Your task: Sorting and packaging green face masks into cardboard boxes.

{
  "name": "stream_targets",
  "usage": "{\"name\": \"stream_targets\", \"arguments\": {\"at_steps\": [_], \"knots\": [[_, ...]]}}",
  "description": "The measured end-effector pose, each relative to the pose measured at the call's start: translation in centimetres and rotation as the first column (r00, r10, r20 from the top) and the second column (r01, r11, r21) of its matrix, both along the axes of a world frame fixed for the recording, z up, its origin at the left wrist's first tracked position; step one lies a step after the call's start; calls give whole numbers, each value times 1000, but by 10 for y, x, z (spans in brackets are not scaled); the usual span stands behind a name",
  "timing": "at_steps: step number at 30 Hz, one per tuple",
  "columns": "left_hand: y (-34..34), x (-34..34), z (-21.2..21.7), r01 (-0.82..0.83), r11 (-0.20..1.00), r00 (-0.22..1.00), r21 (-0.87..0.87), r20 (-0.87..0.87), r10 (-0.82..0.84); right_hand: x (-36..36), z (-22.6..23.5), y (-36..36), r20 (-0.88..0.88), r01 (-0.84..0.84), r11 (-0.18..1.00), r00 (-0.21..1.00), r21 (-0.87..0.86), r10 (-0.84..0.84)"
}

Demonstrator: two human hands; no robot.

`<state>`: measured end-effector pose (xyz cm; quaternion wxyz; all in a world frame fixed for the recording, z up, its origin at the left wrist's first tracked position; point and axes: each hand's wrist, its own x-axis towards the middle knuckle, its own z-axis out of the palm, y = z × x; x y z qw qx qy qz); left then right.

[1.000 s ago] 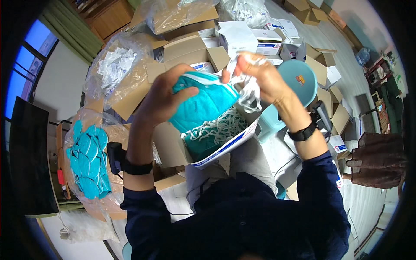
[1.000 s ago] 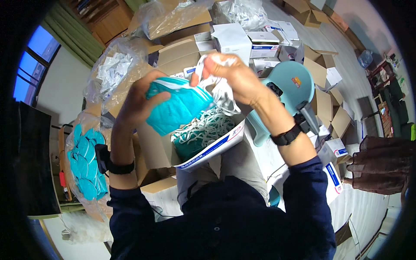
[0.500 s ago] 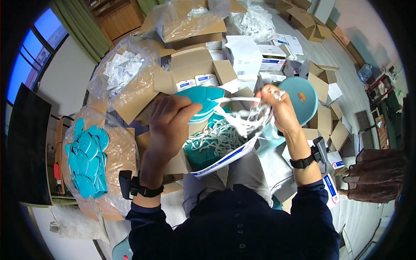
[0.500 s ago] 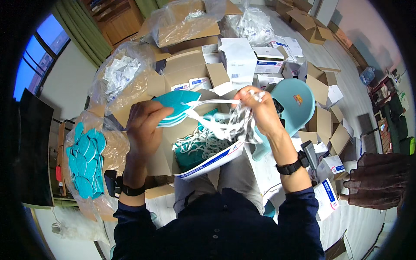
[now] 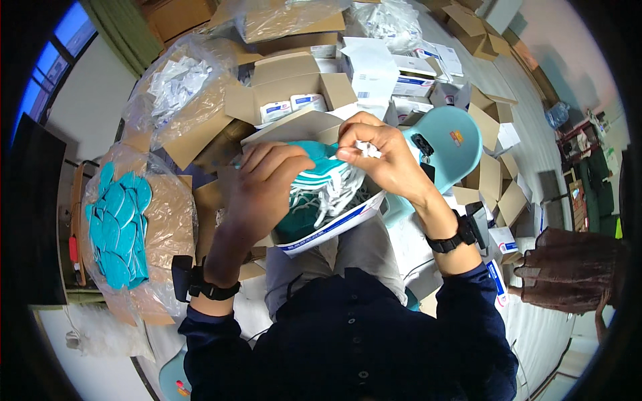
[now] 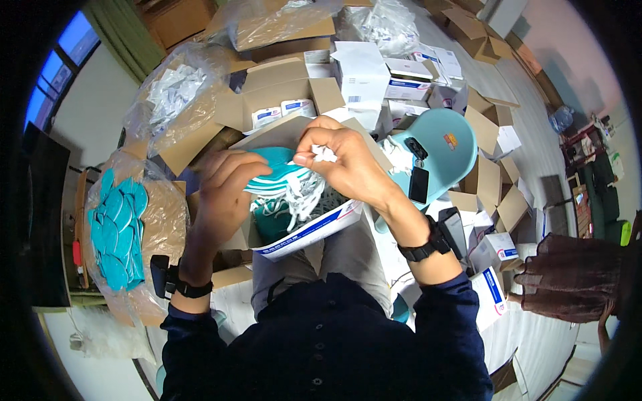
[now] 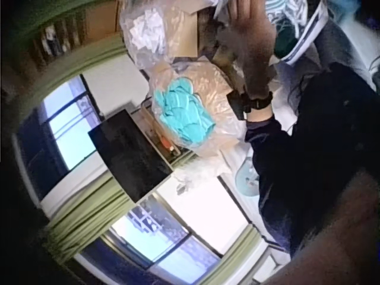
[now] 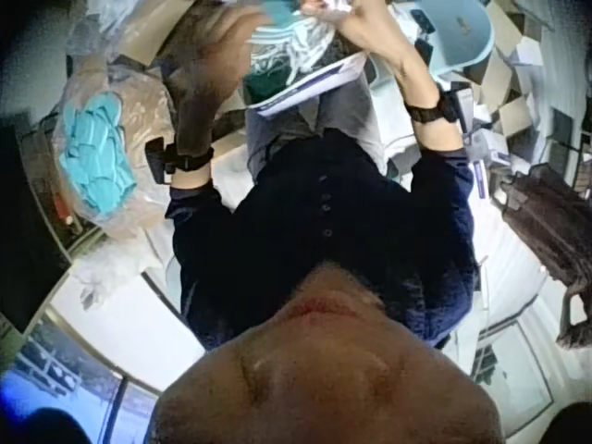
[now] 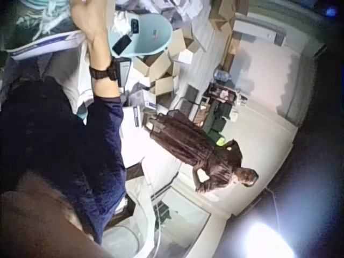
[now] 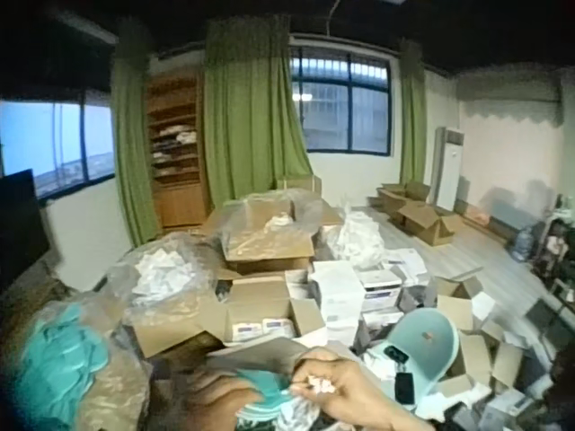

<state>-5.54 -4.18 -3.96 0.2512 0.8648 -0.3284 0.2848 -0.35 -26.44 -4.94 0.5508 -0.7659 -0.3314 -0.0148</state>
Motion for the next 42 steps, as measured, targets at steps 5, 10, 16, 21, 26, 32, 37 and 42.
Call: {"name": "stream_targets", "arguments": {"at_steps": [5, 10, 16, 21, 26, 32, 37, 42], "knots": [[-10, -9, -12, 16, 990, 978, -137, -205, -45, -14, 1, 20, -328, -105, 909, 911, 403, 250], [-5, -18, -11, -1, 938, 951, -346, -290, -106, -21, -5, 18, -522, 95, 630, 661, 771, 539], [-12, -28, -17, 121, 970, 946, -212, -271, -178, -21, -17, 8, -559, 91, 767, 740, 635, 375], [0, -35, -10, 132, 975, 943, -176, -282, -179, -19, -38, -4, -684, 511, 640, 729, 574, 31], [37, -42, -4, -141, 962, 984, -234, -141, 110, 5, -18, -80, -532, 419, 667, 846, 616, -39], [19, -23, -13, -207, 952, 978, -224, -51, 201, -31, 0, 2, -367, 199, 949, 925, 245, -99], [10, -26, -8, -229, 965, 973, -127, -58, 223, -38, 2, 30, -343, 59, 997, 938, 55, -37], [8, -25, -13, -210, 970, 975, -119, -102, 199, -37, -5, 26, -242, 38, 999, 970, 29, -30]]}}
